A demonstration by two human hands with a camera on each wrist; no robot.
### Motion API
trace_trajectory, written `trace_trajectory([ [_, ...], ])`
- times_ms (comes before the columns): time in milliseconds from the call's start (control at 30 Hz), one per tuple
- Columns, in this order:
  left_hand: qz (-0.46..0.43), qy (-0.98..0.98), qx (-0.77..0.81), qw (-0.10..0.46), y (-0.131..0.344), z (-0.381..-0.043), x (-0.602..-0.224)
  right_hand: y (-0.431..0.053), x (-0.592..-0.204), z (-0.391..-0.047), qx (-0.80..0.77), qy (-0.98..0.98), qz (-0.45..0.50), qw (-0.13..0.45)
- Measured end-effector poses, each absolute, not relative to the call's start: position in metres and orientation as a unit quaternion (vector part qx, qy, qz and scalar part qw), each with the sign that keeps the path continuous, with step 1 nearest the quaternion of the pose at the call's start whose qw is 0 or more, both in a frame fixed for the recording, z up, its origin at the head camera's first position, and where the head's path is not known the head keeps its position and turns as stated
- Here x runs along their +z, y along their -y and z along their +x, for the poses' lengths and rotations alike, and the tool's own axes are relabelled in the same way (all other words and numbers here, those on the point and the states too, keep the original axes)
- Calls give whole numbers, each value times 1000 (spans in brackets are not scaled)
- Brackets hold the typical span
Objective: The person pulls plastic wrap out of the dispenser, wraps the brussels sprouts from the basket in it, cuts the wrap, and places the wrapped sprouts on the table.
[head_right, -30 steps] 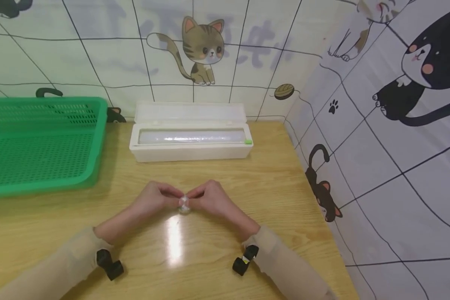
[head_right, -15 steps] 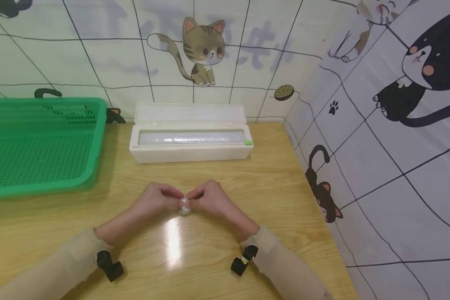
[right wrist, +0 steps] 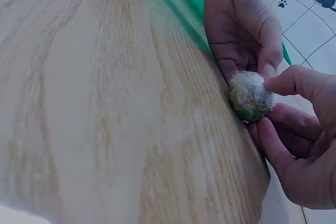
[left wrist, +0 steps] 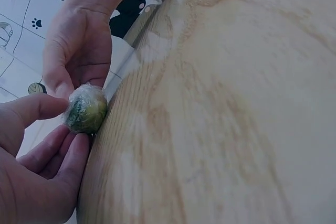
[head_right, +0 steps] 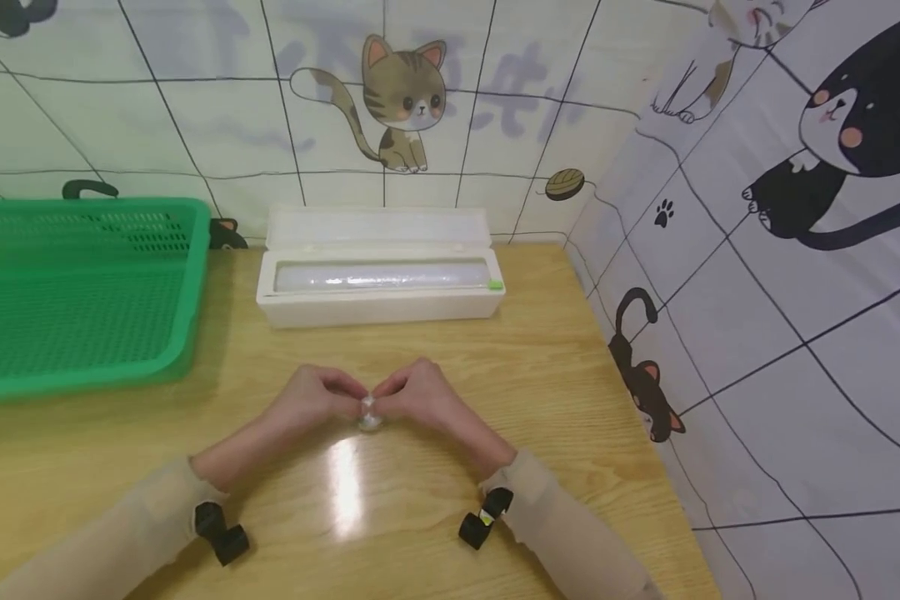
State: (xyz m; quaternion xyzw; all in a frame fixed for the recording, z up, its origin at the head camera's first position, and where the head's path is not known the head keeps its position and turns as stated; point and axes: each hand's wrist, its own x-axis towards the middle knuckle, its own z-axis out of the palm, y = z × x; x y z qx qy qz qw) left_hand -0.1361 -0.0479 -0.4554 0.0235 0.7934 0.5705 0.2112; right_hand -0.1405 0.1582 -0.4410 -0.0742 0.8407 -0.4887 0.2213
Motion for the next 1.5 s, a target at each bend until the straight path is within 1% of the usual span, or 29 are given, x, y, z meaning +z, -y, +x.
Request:
trace_trajectory([
  [200,24,-787,575,223,48,-135,-458,-163,-444,-139,-490,-835,-89,235],
  [367,31,-777,581,238,52,-138,-455,-170,-449,-143,-513,-808,-132,259],
  [500,40,-787,568,237,54,-138,-451,-172,-451,-144,-518,-797,-169,261],
  [600,42,-798,556,228,55,-137,-449,-170,-450,-141,-520,-798,-171,251],
  [800,48,-817,534,212,53,-139,-447,-164,-449,-133,-525,-810,-143,220],
  [1000,63,-816,532,215,51,-144,-445,-161,-443,-130,-512,-826,-141,190],
  [1233,59,-803,549,225,53,-147,-448,-165,-446,-127,-540,-807,-128,200],
  [1333,68,-797,553,233,56,-147,-447,-167,-447,-124,-517,-822,-145,191],
  [1500,111,-808,532,228,63,-150,-442,-163,-447,-119,-430,-870,-200,135],
])
